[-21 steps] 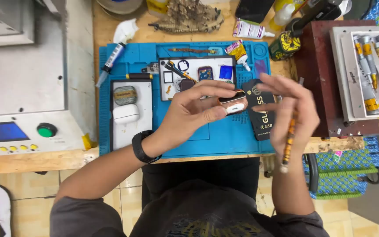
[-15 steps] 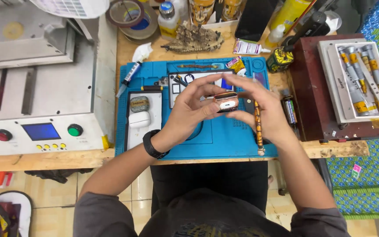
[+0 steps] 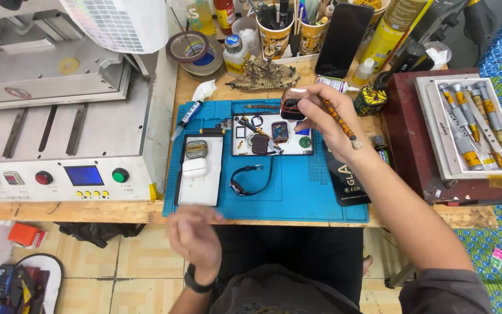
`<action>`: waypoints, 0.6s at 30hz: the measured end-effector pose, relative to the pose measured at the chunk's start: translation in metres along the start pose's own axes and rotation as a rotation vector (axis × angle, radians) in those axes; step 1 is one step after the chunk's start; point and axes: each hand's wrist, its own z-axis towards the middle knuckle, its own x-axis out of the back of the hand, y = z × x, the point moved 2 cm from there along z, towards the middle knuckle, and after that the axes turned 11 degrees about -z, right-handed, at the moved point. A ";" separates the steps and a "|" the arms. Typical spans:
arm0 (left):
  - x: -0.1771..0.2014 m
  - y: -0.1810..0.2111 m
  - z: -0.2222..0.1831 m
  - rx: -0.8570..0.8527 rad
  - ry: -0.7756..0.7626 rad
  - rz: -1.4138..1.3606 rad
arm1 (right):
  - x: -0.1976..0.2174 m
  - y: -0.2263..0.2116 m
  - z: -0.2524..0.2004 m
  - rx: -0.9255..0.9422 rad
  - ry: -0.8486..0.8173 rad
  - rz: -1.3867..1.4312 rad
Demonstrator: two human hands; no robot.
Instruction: A person is repairing a smartwatch by carefully disassembling it and manipulating internal components on a specialized work mat.
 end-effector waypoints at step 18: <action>0.328 -0.113 -0.325 0.630 0.016 1.656 | -0.007 0.029 -0.009 -0.194 0.026 0.204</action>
